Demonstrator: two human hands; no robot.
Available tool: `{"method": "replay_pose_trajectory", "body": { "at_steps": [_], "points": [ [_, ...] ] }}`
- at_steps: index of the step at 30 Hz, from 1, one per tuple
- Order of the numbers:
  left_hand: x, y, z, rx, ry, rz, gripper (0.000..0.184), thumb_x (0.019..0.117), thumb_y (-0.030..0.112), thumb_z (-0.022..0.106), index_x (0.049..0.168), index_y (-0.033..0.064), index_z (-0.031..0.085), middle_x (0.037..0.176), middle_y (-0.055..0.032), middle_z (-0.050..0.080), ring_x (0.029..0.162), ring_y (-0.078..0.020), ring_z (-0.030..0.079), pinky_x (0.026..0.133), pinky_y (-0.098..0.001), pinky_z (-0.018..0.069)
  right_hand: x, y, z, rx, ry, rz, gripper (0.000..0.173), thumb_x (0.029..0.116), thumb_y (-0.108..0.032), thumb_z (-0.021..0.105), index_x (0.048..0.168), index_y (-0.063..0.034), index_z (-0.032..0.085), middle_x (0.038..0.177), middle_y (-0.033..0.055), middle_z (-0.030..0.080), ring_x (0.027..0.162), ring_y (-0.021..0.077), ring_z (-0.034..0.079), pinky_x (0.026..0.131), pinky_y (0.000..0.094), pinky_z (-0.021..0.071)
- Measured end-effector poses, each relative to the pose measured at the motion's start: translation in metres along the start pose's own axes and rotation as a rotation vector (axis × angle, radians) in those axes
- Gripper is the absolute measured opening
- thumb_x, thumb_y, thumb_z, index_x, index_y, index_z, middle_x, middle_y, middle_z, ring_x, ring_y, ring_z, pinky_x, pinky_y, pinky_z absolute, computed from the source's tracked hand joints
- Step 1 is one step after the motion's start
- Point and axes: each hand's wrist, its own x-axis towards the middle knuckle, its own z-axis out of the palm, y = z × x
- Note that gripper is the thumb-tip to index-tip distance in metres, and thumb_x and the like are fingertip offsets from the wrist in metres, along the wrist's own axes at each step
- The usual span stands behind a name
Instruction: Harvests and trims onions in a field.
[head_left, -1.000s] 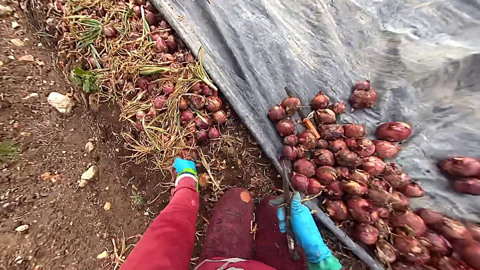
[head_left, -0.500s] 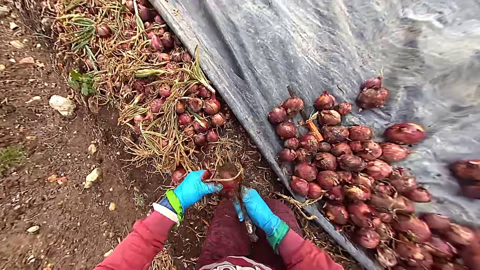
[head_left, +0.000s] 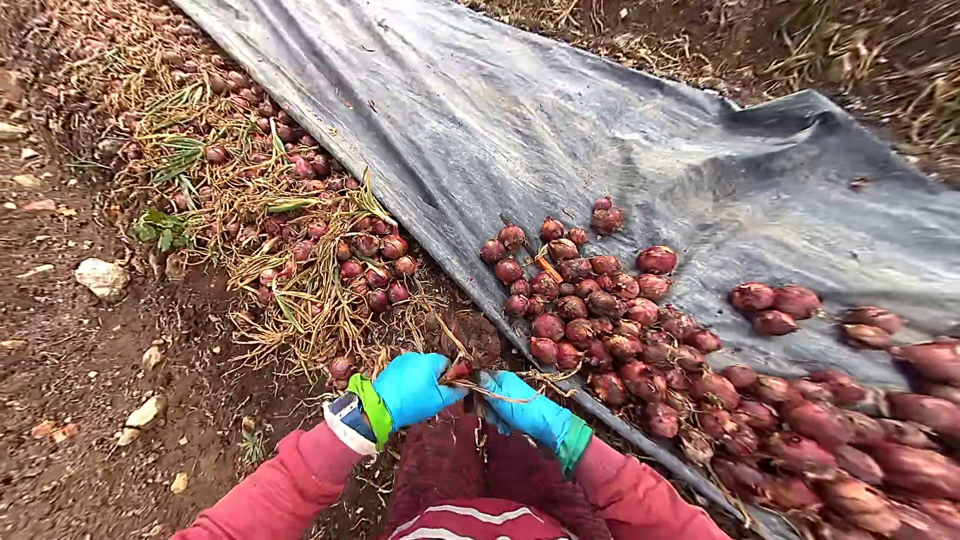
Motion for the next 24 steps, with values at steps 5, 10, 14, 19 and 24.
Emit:
{"method": "replay_pose_trajectory", "body": {
  "at_steps": [5, 10, 14, 19, 24],
  "points": [
    [0.025, -0.033, -0.04, 0.166, 0.2, -0.115, 0.034, 0.1021, 0.047, 0.06, 0.113, 0.0176, 0.073, 0.105, -0.0107, 0.075, 0.102, -0.0321, 0.072, 0.089, -0.0636, 0.0545, 0.008, -0.02, -0.018, 0.063, 0.283, -0.158, 0.087, 0.1012, -0.073, 0.012, 0.091, -0.0064, 0.067, 0.059, 0.0072, 0.06, 0.047, 0.0197, 0.057, 0.047, 0.0389, 0.0527],
    [-0.018, -0.209, -0.031, 0.382, -0.01, -0.676, 0.054, 0.0827, 0.054, 0.078, 0.109, 0.0063, 0.073, 0.107, -0.0217, 0.073, 0.104, -0.0421, 0.07, 0.086, -0.0691, 0.0546, 0.038, 0.002, -0.049, 0.218, 0.542, -0.033, 0.095, 0.0959, -0.079, 0.002, 0.091, -0.0063, 0.063, 0.059, 0.0101, 0.057, 0.045, 0.0238, 0.056, 0.045, 0.0451, 0.0532],
    [0.012, -0.227, 0.039, -0.242, 0.152, -0.862, 0.057, 0.0999, 0.058, 0.06, 0.125, 0.0084, 0.07, 0.112, -0.0161, 0.075, 0.108, -0.033, 0.072, 0.097, -0.059, 0.0557, 0.065, 0.05, -0.025, 0.31, 0.41, 0.181, 0.096, 0.0964, -0.079, 0.006, 0.093, -0.003, 0.064, 0.063, 0.0125, 0.061, 0.048, 0.0262, 0.061, 0.048, 0.0454, 0.0568],
    [0.139, -0.23, 0.122, -0.704, 0.455, -1.2, 0.08, 0.0911, 0.058, 0.071, 0.146, 0.0062, 0.046, 0.11, -0.0228, 0.073, 0.094, -0.0383, 0.075, 0.084, -0.0599, 0.0617, 0.074, 0.07, 0.008, 0.424, 0.265, 0.274, 0.092, 0.0964, -0.08, 0.012, 0.08, -0.0046, 0.063, 0.061, 0.0124, 0.062, 0.049, 0.0257, 0.062, 0.047, 0.0406, 0.0566],
    [0.124, -0.234, 0.106, -0.764, 0.224, -1.156, 0.065, 0.096, 0.046, 0.072, 0.139, 0.0016, 0.052, 0.105, -0.024, 0.073, 0.085, -0.0361, 0.076, 0.076, -0.0542, 0.0646, 0.078, 0.078, 0.005, 0.479, 0.206, 0.347, 0.091, 0.0976, -0.078, 0.014, 0.08, -0.004, 0.064, 0.063, 0.0128, 0.063, 0.051, 0.0255, 0.063, 0.05, 0.0392, 0.0568]
  ]
}}
